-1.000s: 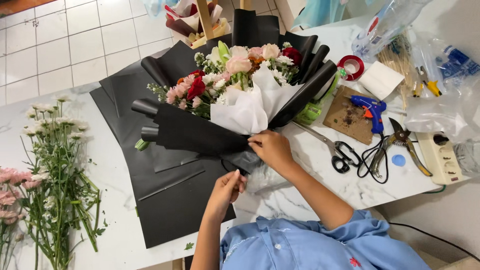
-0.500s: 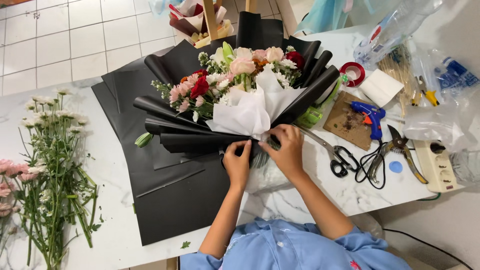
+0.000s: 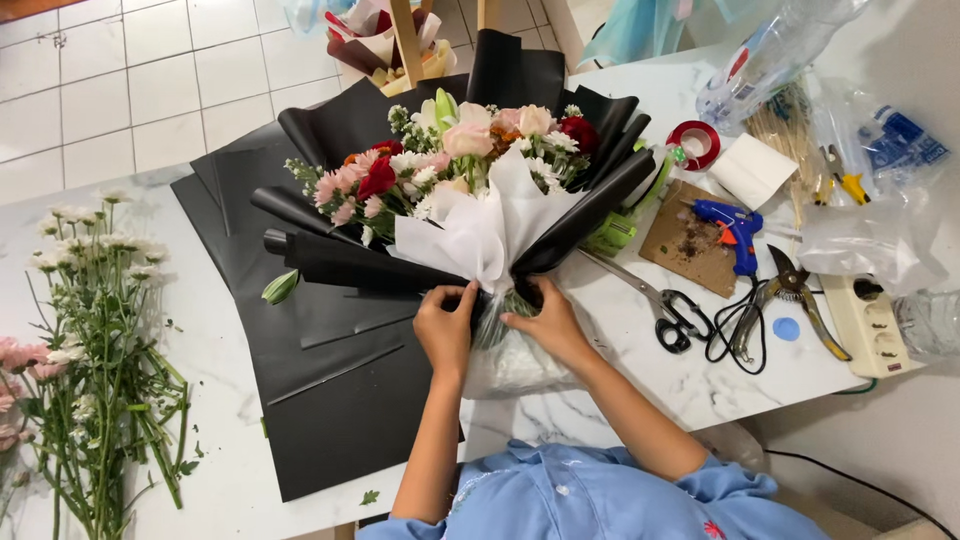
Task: The person wraps a mixed flower bouquet with black wrapping paper. They fold and tuck the paper around the stems, then use a stapler to secure the layers in place.
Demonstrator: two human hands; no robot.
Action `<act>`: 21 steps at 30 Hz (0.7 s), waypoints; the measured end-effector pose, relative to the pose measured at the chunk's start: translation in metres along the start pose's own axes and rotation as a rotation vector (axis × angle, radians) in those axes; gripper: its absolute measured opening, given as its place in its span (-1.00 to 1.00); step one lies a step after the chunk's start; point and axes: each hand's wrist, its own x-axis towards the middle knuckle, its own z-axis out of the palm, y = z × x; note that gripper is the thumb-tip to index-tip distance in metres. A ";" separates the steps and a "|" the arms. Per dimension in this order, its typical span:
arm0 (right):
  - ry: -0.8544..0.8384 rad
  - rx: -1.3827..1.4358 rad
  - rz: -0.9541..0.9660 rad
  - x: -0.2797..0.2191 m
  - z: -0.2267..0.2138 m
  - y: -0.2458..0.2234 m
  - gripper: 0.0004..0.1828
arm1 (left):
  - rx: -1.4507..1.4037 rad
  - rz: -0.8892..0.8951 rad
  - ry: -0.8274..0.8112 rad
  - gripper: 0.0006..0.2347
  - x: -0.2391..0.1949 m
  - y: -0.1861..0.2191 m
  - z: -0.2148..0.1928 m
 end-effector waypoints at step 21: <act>-0.052 -0.115 -0.175 -0.023 0.003 -0.011 -0.12 | -0.019 -0.108 -0.125 -0.89 0.002 -0.011 0.005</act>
